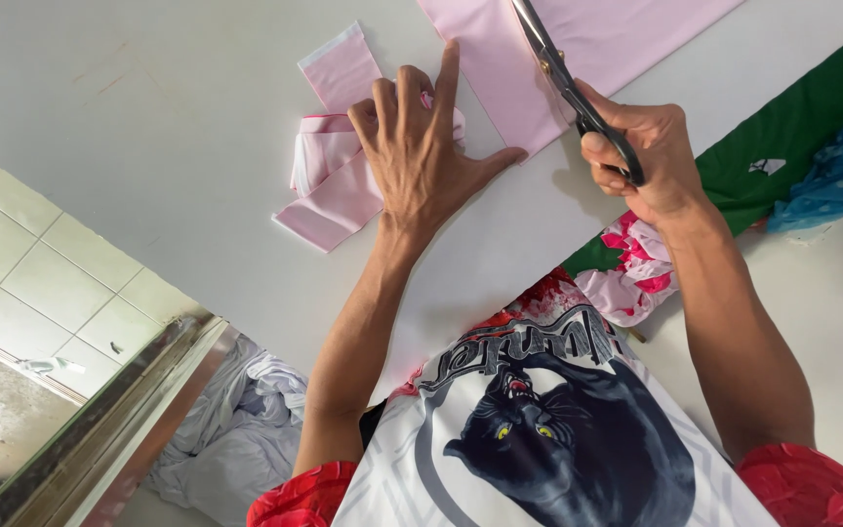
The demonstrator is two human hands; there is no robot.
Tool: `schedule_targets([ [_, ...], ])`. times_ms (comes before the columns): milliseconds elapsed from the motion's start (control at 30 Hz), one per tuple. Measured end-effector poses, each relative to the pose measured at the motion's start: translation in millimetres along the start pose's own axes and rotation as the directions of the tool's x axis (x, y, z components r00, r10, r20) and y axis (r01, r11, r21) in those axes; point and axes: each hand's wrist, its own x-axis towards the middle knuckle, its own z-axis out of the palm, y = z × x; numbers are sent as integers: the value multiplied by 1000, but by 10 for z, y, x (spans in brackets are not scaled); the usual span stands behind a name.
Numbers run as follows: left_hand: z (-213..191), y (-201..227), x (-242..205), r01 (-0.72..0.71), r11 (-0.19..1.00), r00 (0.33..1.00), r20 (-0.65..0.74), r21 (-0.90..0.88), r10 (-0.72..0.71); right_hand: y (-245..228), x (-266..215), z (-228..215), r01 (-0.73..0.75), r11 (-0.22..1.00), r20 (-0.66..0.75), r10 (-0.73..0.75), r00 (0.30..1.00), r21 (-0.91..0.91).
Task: The person measures and marks a pink fabric with a ruler and orange chalk, then uses scissors to cut the fabric into strips along the marked lines.
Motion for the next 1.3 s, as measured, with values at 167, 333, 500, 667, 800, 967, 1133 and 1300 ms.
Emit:
schedule_targets([
  [167,-19,-8,3,-1,1000,1000,28,22,1,54,7,-25,21,999,3,-20,1000,-45],
  [333,11,-21,-8,0,999,1000,14,36,0,-40,79,39,-15,997,-3,15,1000,76],
  [500,30,-22,-22,-1,1000,1000,12,19,1,-140,250,108,63,998,45,-63,997,12],
  [667,30,-20,-19,13,1000,1000,13,17,-14,-107,321,119,28,999,23,-27,999,-39],
  [800,-67,-4,13,12,998,999,33,54,-14,-141,314,140,55,996,43,-52,998,-71],
  [967,-71,9,5,11,998,999,46,65,-14,-310,394,239,-33,999,-16,32,999,-22],
  [1133,-85,-15,18,14,997,998,53,71,-18,-387,559,343,-66,998,-20,66,998,13],
  [1300,-90,-14,21,14,999,999,29,42,-15,-114,667,91,89,996,146,-90,985,13],
])
